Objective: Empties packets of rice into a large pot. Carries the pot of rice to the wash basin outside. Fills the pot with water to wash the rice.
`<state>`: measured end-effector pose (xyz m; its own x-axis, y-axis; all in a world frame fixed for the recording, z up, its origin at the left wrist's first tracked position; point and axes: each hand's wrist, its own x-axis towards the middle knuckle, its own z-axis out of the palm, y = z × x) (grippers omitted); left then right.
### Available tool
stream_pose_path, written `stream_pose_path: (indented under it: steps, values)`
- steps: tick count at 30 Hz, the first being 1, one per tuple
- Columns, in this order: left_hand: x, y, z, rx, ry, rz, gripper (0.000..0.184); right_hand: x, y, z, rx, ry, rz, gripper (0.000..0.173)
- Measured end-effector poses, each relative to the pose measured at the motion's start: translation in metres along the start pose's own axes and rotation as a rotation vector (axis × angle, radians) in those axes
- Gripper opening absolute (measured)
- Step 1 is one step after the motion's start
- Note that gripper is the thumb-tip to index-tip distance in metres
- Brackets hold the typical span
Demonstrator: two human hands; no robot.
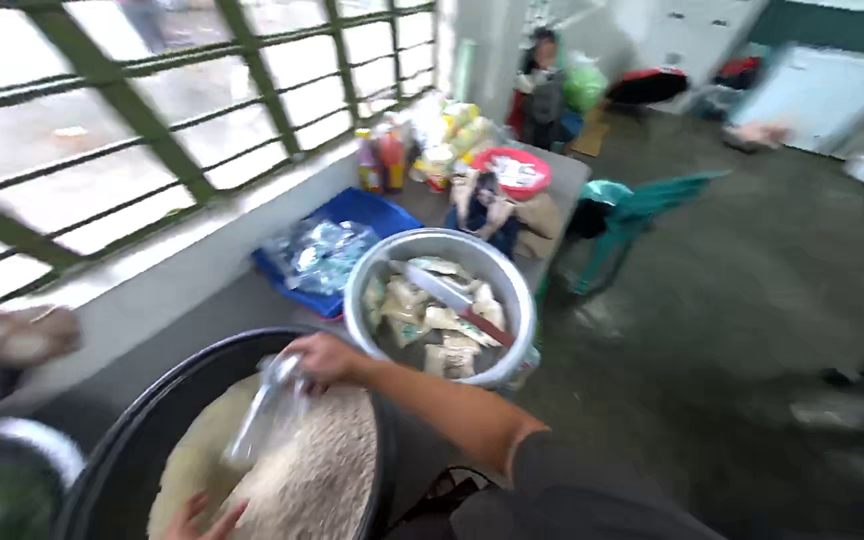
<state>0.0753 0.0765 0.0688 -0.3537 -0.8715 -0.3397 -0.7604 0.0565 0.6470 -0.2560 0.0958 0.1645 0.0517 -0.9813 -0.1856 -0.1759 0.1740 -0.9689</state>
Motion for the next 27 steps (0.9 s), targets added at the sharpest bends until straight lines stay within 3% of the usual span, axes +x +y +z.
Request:
stream_pose_path:
  steps: [3,6,10,14,17,19,21,24,27]
  values:
    - [0.005,-0.005,0.032,0.054,-0.029,-0.246,0.079,0.038,-0.012,-0.039,0.222,0.060,0.207,0.036]
    - [0.014,0.003,0.052,-0.021,0.006,-0.391,0.088,0.077,-0.014,-0.072,0.419,0.210,0.211,0.036]
    - [0.021,0.001,0.055,-0.288,0.095,-0.554,0.067,0.109,-0.030,-0.081,0.575,0.344,0.245,0.033]
    - [0.026,-0.008,0.056,-0.446,0.142,-0.693,0.057,0.144,-0.025,-0.094,0.705,0.445,0.217,0.033]
    - [0.019,-0.004,0.056,-0.474,0.176,-0.719,0.048,0.166,-0.008,-0.113,0.601,0.493,0.185,0.051]
    - [0.015,0.002,0.058,-0.537,0.244,-0.685,0.043,0.175,0.012,-0.125,0.367,0.554,0.180,0.075]
    - [0.012,0.015,0.056,-0.603,0.309,-0.603,0.036,0.175,0.031,-0.125,0.092,0.623,0.155,0.086]
    - [0.007,0.044,0.039,-0.556,0.297,-0.428,0.035,0.152,0.039,-0.084,-0.229,0.460,-0.012,0.072]
    - [0.005,0.058,0.019,-0.467,0.271,-0.205,0.027,0.117,0.053,-0.014,-0.328,-0.121,-0.244,0.058]
